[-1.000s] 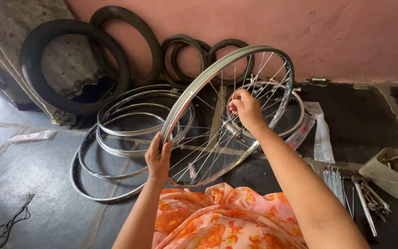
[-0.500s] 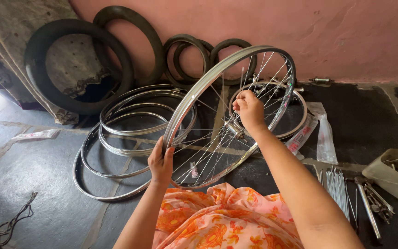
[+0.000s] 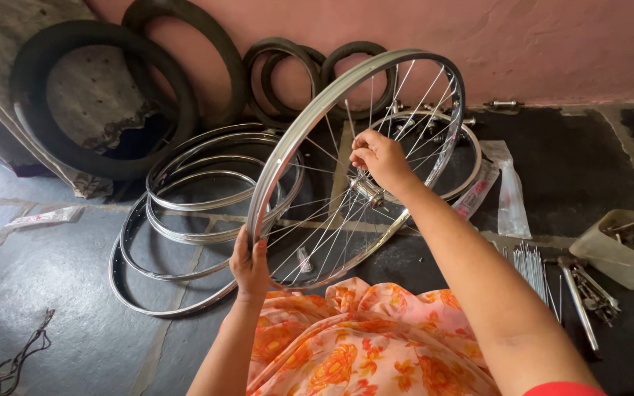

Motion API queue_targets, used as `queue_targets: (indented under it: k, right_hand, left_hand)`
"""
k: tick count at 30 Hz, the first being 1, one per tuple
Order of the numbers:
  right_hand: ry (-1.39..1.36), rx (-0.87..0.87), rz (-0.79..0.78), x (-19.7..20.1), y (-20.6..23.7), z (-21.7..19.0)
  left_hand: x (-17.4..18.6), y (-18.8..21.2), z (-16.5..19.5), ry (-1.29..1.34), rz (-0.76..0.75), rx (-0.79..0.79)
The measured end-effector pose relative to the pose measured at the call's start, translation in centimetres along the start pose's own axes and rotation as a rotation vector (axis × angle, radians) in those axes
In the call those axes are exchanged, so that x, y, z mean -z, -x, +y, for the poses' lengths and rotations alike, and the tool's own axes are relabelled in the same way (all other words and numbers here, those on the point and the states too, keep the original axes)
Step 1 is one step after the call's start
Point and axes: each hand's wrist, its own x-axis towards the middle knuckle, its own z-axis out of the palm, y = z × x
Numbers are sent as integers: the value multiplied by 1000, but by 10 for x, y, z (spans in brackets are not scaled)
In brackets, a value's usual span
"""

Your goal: The person assembles a bicycle wheel by hand, inserting spokes into the hub and rim, then tightening the nipples. They rotate the wheel to check alignment and continue adding spokes around the rim.

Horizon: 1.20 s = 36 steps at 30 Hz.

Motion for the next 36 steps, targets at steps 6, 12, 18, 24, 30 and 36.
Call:
queue_targets:
  k: [6, 12, 18, 24, 30, 36]
  right_hand:
    - [-33, 22, -99, 3, -3, -1]
    - [-52, 53, -83, -1, -2, 2]
    - [-52, 60, -65, -5, -2, -1]
    - [-17, 57, -79, -8, -2, -7]
    - [24, 29, -93, -12, -3, -10]
    - [-80, -9, -121, -9, -4, -1]
  left_hand:
    - [5, 2, -4, 166, -52, 45]
    - [6, 8, -2, 209, -56, 95]
    - [1, 14, 1, 227, -11, 132]
    - [4, 16, -2, 197, 3, 145]
    - [7, 18, -5, 133, 11, 133]
    - [6, 19, -6, 155, 0, 124]
